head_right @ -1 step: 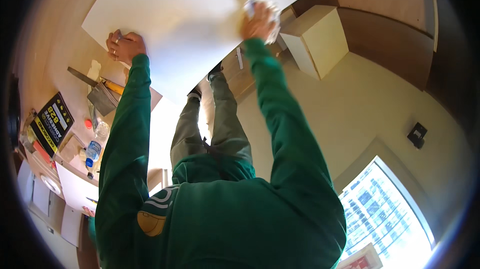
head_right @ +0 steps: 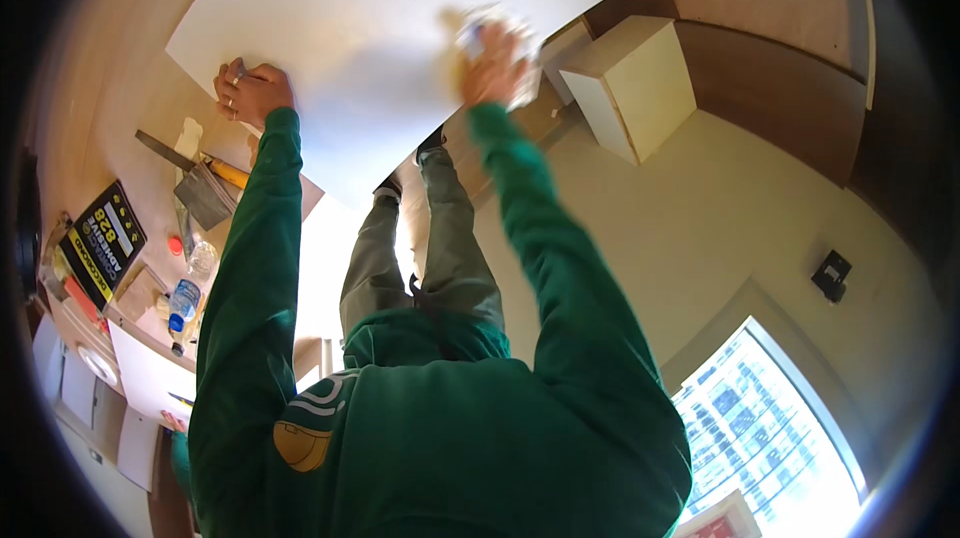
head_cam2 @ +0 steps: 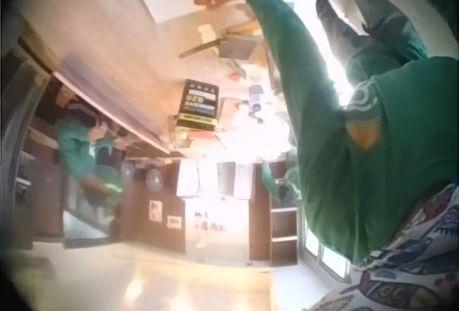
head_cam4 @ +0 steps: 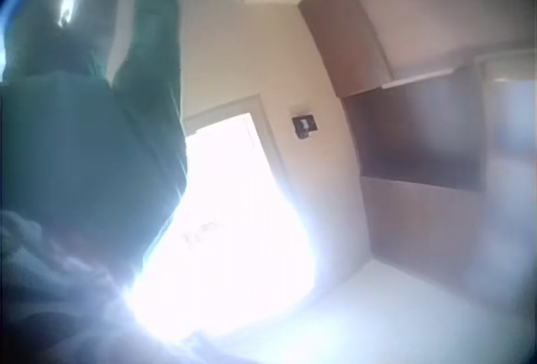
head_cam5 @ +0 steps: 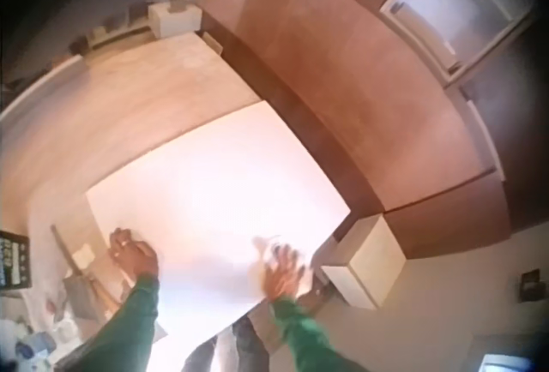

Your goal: The person wipes a white board with a cloth, applies adhesive from a metal container, and then cuts a long wooden strip with shears before applying adhesive to it as well.

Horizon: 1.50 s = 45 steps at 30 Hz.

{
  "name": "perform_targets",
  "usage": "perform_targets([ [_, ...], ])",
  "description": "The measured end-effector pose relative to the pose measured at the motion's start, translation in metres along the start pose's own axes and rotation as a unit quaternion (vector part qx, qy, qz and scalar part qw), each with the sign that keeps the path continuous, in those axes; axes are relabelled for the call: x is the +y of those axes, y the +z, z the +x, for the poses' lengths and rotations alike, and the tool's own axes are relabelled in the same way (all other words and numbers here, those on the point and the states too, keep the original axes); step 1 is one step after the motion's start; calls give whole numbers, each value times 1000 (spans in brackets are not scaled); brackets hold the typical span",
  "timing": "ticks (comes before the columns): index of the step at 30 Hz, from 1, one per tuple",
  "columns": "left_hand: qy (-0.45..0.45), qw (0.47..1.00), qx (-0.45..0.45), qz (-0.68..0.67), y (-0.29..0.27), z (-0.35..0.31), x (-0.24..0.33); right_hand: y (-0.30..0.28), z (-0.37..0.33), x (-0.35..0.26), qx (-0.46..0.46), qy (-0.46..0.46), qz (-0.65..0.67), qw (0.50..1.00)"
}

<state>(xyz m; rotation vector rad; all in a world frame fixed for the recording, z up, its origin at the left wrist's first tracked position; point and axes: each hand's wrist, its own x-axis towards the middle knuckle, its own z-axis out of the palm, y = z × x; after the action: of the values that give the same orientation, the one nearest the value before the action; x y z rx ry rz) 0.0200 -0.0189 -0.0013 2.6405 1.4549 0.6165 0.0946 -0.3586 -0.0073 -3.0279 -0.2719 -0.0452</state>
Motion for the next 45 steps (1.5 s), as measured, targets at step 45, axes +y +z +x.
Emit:
perform_targets([
  [45, -382, 621, -373, -574, -257, -258, -65, -98, -145, -45, -373, -155, 555, 727],
])
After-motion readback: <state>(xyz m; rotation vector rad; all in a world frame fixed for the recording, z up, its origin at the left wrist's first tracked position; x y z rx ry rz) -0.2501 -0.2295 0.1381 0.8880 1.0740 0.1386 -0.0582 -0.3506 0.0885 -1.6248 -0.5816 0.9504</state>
